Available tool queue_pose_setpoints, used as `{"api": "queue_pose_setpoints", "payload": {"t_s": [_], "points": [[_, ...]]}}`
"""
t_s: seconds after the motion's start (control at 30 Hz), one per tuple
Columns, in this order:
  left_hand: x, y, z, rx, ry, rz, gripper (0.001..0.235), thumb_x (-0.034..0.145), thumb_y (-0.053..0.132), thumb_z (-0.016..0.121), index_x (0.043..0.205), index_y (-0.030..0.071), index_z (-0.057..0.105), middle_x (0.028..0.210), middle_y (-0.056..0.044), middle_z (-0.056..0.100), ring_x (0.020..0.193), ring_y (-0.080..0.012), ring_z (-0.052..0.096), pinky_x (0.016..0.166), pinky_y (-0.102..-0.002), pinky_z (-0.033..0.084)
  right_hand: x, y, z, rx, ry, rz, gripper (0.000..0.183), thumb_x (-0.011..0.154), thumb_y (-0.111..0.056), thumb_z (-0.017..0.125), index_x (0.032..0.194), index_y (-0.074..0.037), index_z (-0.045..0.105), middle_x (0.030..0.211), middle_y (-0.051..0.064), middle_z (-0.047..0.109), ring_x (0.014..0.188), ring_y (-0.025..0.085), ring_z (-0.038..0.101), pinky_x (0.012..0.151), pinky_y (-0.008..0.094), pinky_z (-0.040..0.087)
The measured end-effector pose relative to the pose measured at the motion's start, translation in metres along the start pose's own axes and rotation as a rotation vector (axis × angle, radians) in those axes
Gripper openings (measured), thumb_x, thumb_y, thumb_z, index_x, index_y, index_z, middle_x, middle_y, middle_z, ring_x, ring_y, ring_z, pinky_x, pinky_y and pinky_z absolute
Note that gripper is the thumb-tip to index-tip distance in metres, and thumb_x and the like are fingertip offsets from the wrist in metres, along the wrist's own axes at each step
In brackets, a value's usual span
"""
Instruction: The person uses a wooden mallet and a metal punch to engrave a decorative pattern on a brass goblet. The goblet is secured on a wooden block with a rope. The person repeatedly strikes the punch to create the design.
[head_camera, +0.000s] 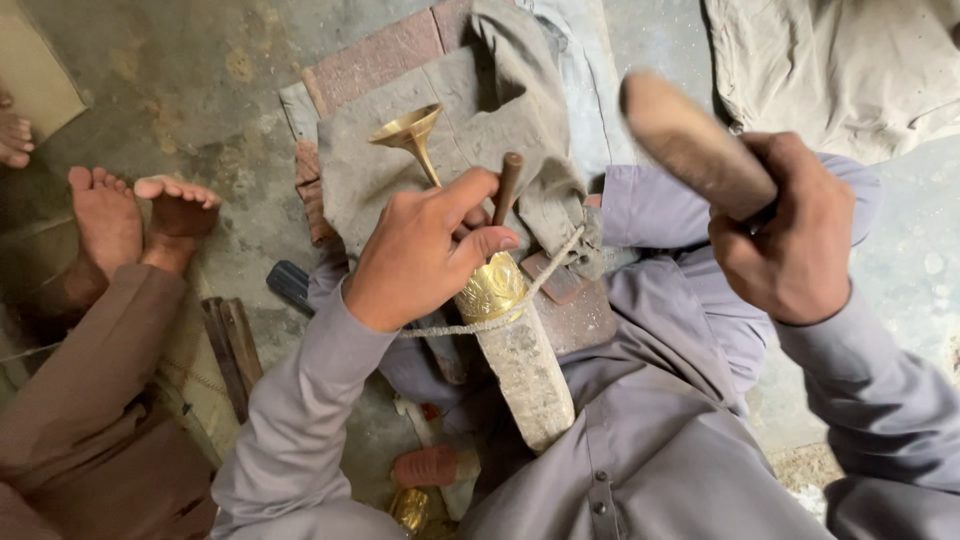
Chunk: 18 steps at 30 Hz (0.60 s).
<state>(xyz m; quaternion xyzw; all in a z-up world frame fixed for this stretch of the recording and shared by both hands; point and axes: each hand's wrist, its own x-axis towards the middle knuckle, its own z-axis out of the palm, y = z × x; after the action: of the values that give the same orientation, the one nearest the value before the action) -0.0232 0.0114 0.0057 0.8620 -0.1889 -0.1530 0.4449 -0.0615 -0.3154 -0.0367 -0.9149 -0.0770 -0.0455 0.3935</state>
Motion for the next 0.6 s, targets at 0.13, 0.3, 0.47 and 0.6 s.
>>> {"api": "queue_pose_setpoints", "payload": {"t_s": [0.13,0.3,0.47,0.6], "points": [[0.016,-0.001,-0.001,0.119,-0.122,0.116,0.034,0.09,0.026,0.079,0.11,0.006,0.061,0.079,-0.014,0.074,0.077,-0.037,0.072,0.063,-0.045,0.052,-0.023,0.022,0.019,-0.058,0.023,0.025,0.034,0.088,0.003,0.064,0.121,0.002,0.06,0.098,0.021,0.064,0.086,0.038,0.065,0.079,0.039,0.051],[0.031,0.004,-0.003,0.126,-0.293,0.085,0.031,0.088,0.017,0.077,0.111,0.006,0.059,0.08,-0.016,0.074,0.08,-0.0386,0.072,0.062,-0.048,0.052,-0.043,0.038,0.024,-0.019,0.035,0.17,0.041,0.085,0.002,0.067,0.125,0.001,0.06,0.106,0.018,0.07,0.096,0.032,0.07,0.087,0.037,0.053],[0.033,0.008,-0.004,0.138,-0.357,0.103,0.028,0.087,0.009,0.074,0.111,0.007,0.06,0.077,-0.016,0.073,0.078,-0.0382,0.072,0.062,-0.048,0.051,-0.045,0.032,0.034,0.482,0.024,0.36,0.039,0.08,0.0,0.07,0.116,0.001,0.057,0.105,0.015,0.07,0.096,0.026,0.069,0.089,0.033,0.056],[0.03,0.009,-0.003,0.144,-0.334,0.105,0.023,0.09,0.007,0.072,0.11,0.007,0.061,0.077,-0.014,0.073,0.077,-0.0347,0.075,0.062,-0.046,0.053,-0.032,0.024,0.044,0.232,0.033,0.192,0.029,0.083,0.003,0.066,0.111,0.003,0.056,0.099,0.015,0.073,0.094,0.029,0.072,0.088,0.036,0.055]]}}
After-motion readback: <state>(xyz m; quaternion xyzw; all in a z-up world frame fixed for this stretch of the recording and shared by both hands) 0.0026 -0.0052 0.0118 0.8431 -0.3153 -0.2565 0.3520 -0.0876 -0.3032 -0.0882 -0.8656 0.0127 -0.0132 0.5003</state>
